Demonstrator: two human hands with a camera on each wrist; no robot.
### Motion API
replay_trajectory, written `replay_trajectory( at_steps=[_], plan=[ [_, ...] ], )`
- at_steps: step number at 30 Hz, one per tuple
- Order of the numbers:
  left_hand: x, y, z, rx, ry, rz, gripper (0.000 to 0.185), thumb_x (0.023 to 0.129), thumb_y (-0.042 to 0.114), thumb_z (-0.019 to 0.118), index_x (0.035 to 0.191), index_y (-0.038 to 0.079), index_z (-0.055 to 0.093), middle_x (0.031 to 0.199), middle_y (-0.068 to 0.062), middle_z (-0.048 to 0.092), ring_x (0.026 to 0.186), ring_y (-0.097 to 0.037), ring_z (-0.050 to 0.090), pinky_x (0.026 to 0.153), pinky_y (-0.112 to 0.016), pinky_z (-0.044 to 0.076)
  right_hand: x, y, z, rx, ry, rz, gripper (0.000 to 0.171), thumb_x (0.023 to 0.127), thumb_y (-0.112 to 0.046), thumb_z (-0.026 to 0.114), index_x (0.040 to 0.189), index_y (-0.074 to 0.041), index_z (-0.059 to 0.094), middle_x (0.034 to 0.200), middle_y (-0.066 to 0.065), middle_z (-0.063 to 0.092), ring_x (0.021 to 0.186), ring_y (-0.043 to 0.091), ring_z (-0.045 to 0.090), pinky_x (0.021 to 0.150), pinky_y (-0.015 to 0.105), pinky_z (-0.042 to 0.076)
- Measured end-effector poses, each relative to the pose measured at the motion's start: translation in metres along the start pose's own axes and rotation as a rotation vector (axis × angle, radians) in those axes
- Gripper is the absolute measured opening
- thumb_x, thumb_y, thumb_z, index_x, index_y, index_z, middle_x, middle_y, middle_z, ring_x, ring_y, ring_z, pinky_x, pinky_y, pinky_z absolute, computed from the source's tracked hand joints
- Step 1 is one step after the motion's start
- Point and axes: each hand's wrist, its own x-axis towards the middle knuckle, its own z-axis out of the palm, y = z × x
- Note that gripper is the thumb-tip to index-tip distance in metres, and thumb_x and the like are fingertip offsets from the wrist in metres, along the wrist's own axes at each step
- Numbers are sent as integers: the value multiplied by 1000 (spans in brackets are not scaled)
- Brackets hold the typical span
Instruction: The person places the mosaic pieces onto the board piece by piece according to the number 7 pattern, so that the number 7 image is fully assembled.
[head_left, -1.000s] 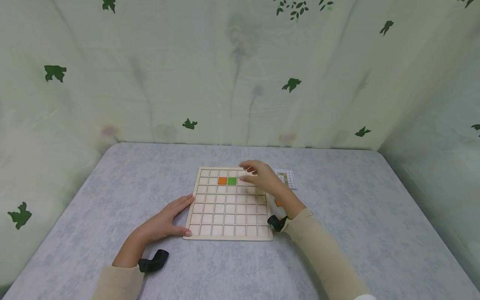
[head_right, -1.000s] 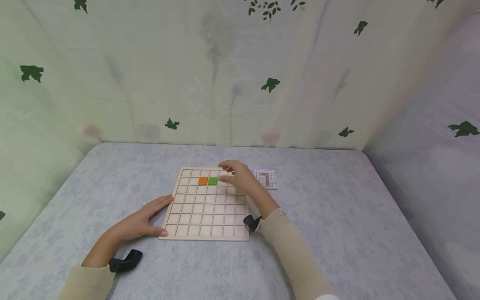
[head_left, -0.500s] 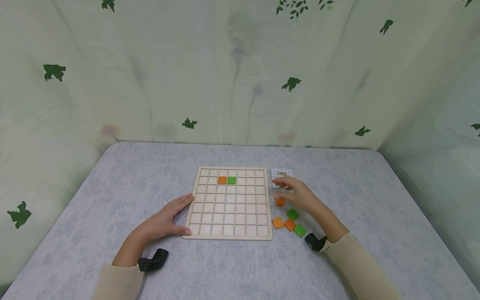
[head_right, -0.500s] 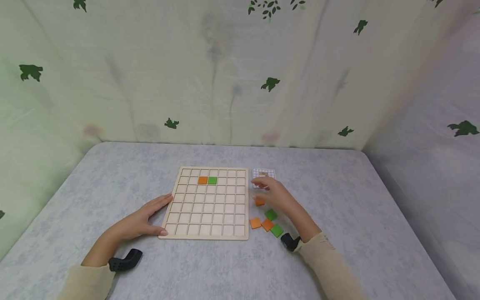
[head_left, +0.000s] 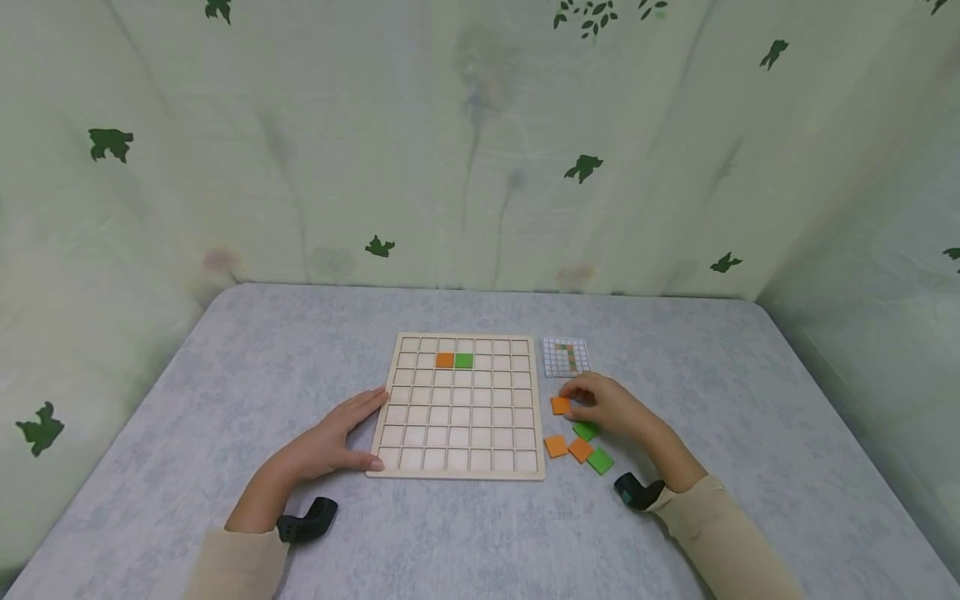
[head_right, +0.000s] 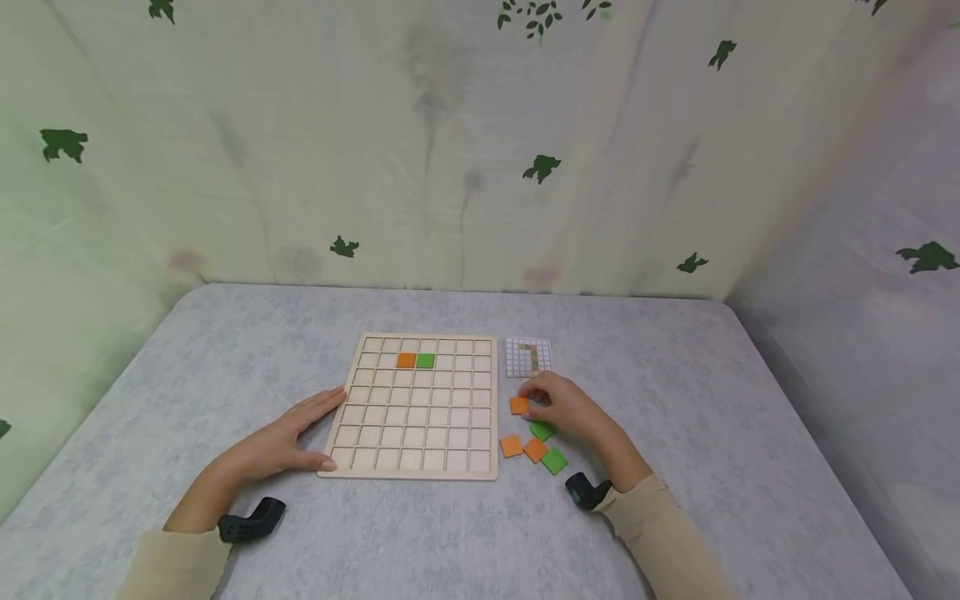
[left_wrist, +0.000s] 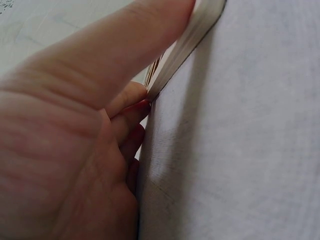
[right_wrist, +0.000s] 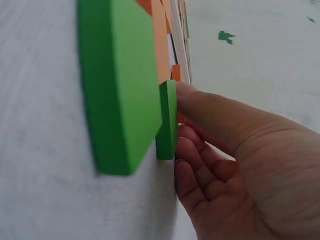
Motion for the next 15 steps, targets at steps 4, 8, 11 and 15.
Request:
replay_trajectory(
  at_steps=[4,8,11,15],
  plan=[
    [0,-1,0,5,0,6,99,68,42,75,142,1,23,145,-19,19,131,-39,11,98,-58,13,3,-8,-3,-4,-16,16,22,82,-18,67,102,-11,61,94,-2,56,84,14,51,74,31,44],
    [0,-1,0,4,1,11,99,67,42,75,142,1,23,145,-18,20,131,-39,12,98,-58,13,9,-23,-6,-8,-2,-24,23,82,-16,67,104,-11,62,94,-2,59,85,14,54,75,31,45],
    [0,-1,0,4,1,13,99,68,42,75,142,1,23,145,-18,20,131,-39,11,98,-58,13,18,-36,-8,1,33,-82,25,83,-15,66,107,-10,62,98,-2,60,86,14,54,76,31,45],
    [0,-1,0,3,2,16,99,68,41,75,142,1,23,145,-18,20,131,-39,11,98,-58,13,36,-54,-6,50,101,-153,29,84,-18,65,111,-9,62,105,0,60,90,14,55,79,34,45]
  ],
)
